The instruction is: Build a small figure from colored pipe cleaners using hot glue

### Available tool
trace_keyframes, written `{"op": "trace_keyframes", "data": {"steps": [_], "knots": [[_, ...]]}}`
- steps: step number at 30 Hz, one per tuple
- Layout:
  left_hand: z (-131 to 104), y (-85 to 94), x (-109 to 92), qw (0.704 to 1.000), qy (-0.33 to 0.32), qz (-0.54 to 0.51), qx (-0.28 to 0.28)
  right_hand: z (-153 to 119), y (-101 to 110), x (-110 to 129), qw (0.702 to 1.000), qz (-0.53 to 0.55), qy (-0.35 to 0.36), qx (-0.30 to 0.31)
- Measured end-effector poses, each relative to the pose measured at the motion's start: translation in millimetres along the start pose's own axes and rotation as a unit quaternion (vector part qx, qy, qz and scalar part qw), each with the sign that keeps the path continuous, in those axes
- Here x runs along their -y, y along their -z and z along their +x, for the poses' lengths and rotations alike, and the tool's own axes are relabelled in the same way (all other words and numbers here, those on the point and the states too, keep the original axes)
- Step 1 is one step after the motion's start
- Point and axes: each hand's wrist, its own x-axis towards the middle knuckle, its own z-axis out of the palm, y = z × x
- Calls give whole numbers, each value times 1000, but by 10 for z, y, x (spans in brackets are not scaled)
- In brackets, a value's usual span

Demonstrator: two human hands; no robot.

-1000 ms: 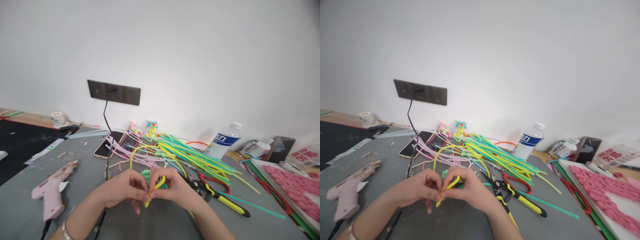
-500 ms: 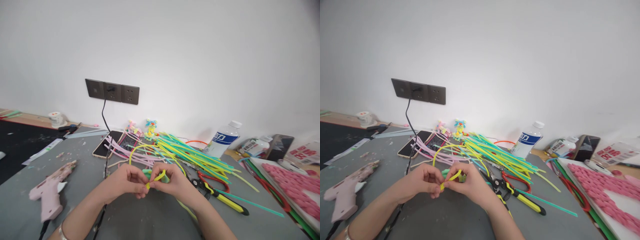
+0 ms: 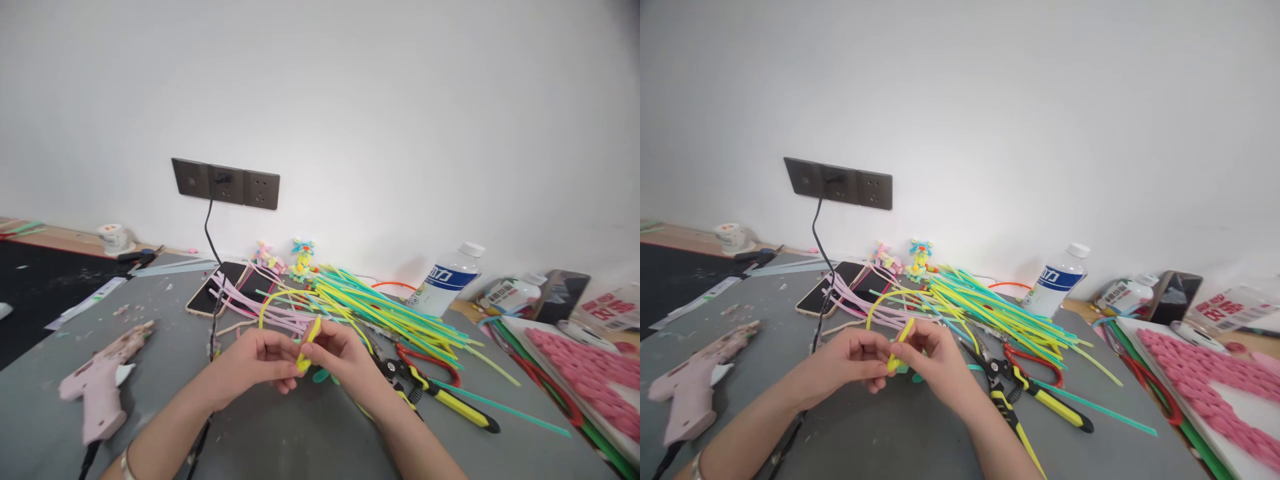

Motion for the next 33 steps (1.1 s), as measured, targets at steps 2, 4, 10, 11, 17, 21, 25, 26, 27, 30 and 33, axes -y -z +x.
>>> {"op": "trace_keyframes", "data": {"steps": [2, 4, 10, 11, 17, 21, 25, 26, 27, 30, 33], "knots": [[-2, -23, -4, 1000, -6, -1, -9, 9, 1, -28, 1000, 0, 2, -18], [2, -37, -4, 999, -31, 8, -28, 24, 4, -51, 999, 11, 2, -44], [39, -24, 11, 991, -118, 47, -53, 48, -13, -56, 998, 36, -5, -53], [45, -21, 13, 990, -119, 48, -59, 46, -21, -50, 998, 35, -5, -48], [72, -7, 42, 989, -106, 77, -66, 28, -81, -32, 999, 29, -3, -18], [76, 4, 64, 989, -104, 84, -64, 24, -93, -43, 999, 40, -2, -3], [56, -10, 42, 991, -102, 55, -60, 18, -85, -44, 999, 48, 16, -8], [48, -18, 30, 991, -105, 42, -66, 15, -82, -37, 999, 47, 20, -12], [42, -26, 19, 991, -108, 25, -75, 11, -79, -27, 999, 46, 24, -18], [28, -47, -15, 988, -98, -47, -110, -4, -71, 13, 998, 39, 26, -37], [30, -57, -34, 982, -85, -118, -120, -18, -68, 38, 998, 33, 27, -47]]}}
